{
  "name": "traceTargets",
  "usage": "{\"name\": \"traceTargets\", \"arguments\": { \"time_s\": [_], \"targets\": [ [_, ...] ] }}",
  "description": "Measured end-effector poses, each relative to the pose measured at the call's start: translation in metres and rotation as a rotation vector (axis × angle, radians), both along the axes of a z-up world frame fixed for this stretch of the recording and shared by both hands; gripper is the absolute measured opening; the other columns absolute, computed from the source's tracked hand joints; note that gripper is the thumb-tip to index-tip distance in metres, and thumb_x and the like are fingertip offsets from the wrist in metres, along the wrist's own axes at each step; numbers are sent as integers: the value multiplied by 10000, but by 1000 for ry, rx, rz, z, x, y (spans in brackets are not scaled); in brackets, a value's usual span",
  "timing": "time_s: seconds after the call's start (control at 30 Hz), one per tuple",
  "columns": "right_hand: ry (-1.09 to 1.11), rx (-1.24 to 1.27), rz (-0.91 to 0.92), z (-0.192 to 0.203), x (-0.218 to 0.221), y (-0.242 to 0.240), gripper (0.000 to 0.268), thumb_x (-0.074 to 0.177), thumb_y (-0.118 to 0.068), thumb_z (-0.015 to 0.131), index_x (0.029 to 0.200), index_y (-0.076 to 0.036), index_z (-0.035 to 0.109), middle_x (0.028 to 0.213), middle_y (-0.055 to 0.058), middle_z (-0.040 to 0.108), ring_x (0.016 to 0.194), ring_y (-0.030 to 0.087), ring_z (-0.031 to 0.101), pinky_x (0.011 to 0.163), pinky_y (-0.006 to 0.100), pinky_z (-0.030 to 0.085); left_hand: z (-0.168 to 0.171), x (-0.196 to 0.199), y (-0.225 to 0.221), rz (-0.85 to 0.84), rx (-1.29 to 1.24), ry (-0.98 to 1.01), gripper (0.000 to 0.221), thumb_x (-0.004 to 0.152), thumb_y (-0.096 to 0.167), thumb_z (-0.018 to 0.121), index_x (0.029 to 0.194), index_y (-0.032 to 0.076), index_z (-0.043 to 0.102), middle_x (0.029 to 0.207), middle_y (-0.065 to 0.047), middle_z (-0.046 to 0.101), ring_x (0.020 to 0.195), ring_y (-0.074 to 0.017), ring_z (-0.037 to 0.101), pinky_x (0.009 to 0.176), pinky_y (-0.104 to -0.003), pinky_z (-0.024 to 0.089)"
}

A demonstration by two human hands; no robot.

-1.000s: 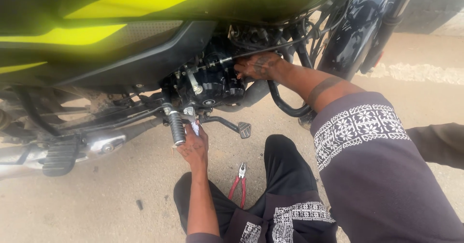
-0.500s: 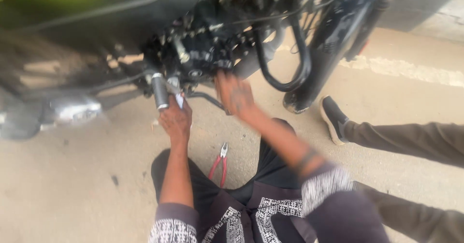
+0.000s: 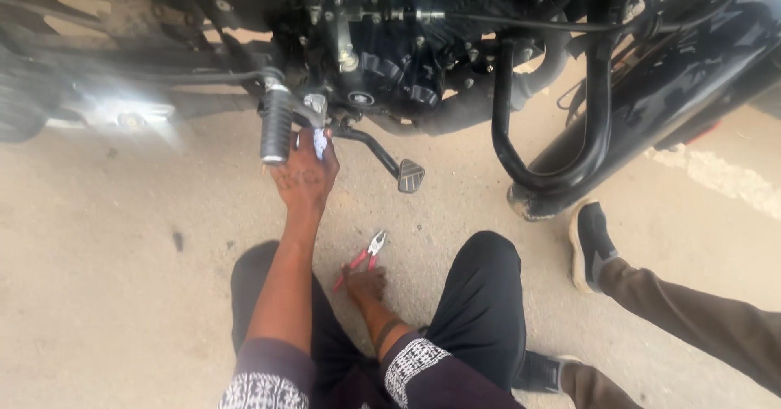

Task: The person wipes components of a motorcycle engine with a cloth, adjusts internal engine parts by hand and with a screwdriver, and uses pliers on the engine area.

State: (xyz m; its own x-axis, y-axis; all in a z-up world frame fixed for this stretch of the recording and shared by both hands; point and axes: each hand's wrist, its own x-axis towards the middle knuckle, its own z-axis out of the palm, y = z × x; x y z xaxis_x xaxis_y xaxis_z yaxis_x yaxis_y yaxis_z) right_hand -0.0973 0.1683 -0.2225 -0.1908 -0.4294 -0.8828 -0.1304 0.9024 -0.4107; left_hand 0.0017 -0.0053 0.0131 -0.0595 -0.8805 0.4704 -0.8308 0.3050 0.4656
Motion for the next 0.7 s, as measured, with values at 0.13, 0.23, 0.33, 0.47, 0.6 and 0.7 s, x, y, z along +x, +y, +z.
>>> {"name": "traceTargets", "arguments": {
  "time_s": [0.13,0.23,0.33,0.47,0.6,0.7],
  "targets": [
    [-68,2,-31,-24,13,16,349,962,-319,642,1028,24,624,813,180,723,656,251,736,509,351,506,3,-1,4,-12,68,-39,283,962,344,714,954,62,728,920,-146,669,738,-338,674,585,-497,474],
    [-106,-13,-62,-40,23,30,320,963,-277,657,1061,25,612,844,178,728,668,232,734,486,322,481,3,-3,5,-9,-14,-91,267,981,339,720,947,74,720,904,-123,651,805,-327,671,653,-485,489],
    [-195,-45,-122,-33,28,37,299,964,-235,673,1093,26,600,876,177,733,679,213,731,464,294,455,2,-4,5,0,-17,-110,291,956,351,715,943,60,720,935,-132,654,825,-333,668,643,-488,499],
    [-380,-119,-304,-8,10,52,289,966,-179,693,1136,27,583,919,174,740,694,188,728,434,257,422,2,-3,6,-14,45,-109,305,961,355,697,971,52,724,948,-141,655,855,-337,667,655,-490,515],
    [-586,-270,-452,90,-5,75,299,968,-123,714,1180,28,567,961,172,746,709,163,725,404,219,388,6,-2,9,-22,60,-58,305,973,357,687,1001,56,733,972,-144,662,876,-343,673,684,-489,527],
    [-635,-456,-497,184,-14,105,560,919,-107,709,1407,-68,438,1007,190,754,764,191,731,446,229,447,11,0,7,-36,74,-45,294,958,351,693,1034,72,741,975,-148,664,891,-354,675,716,-501,529]
  ]
}}
